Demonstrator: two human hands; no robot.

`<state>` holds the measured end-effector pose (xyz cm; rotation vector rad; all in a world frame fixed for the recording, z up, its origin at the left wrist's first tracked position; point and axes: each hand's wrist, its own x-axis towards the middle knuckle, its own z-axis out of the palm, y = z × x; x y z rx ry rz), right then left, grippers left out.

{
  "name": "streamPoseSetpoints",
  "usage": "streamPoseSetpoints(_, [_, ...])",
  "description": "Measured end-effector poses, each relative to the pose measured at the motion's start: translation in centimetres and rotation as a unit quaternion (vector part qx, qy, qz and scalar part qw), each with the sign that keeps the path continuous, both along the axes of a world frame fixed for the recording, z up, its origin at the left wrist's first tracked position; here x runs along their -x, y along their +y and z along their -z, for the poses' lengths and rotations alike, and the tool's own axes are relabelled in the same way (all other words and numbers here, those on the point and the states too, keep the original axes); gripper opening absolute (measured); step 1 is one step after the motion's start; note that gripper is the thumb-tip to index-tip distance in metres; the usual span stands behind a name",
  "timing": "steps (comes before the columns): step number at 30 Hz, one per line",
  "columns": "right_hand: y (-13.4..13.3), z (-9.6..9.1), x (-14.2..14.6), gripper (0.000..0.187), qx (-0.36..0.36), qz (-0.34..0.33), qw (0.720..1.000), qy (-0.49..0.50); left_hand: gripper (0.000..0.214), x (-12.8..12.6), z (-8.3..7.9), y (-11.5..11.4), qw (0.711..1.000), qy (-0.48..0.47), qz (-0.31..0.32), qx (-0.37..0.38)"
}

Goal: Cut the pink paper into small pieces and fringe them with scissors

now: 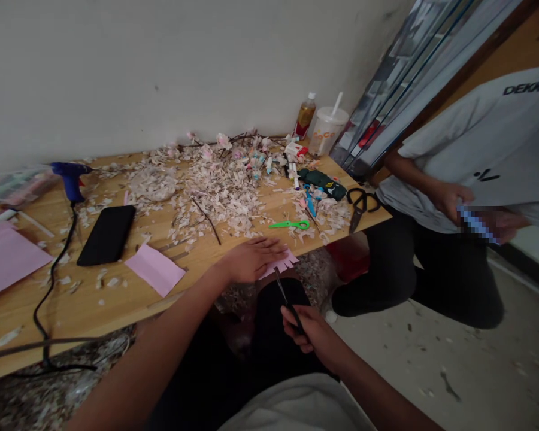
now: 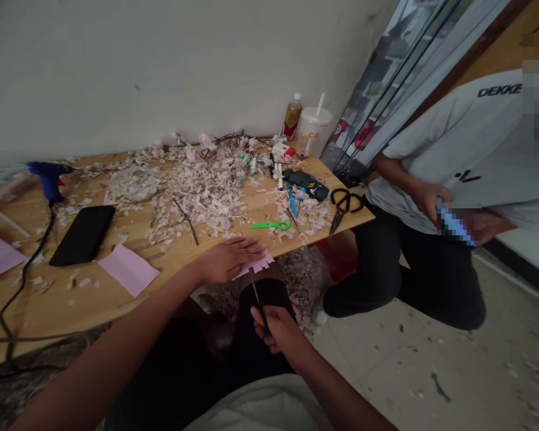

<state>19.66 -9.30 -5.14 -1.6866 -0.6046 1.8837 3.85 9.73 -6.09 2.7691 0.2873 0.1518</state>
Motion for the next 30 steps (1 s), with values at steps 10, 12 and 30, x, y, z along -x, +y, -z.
streamPoseSetpoints(10, [-1.7, -0.8, 0.5, 0.063, 0.029, -0.058, 0.998, -0.009, 0.059, -0.1, -0.1, 0.0, 1.0, 0.012, 0.0, 0.002])
streamPoseSetpoints(12, [-1.2, -1.1, 0.7, 0.064, 0.03, -0.042, 0.999, -0.001, 0.059, -0.1, -0.1, 0.0, 1.0, 0.012, -0.001, -0.002])
streamPoseSetpoints(30, [0.9, -0.6, 0.4, 0.058, 0.008, 0.002, 1.0, -0.014, 0.054, -0.2, 0.2, -0.1, 1.0, -0.002, -0.016, -0.023])
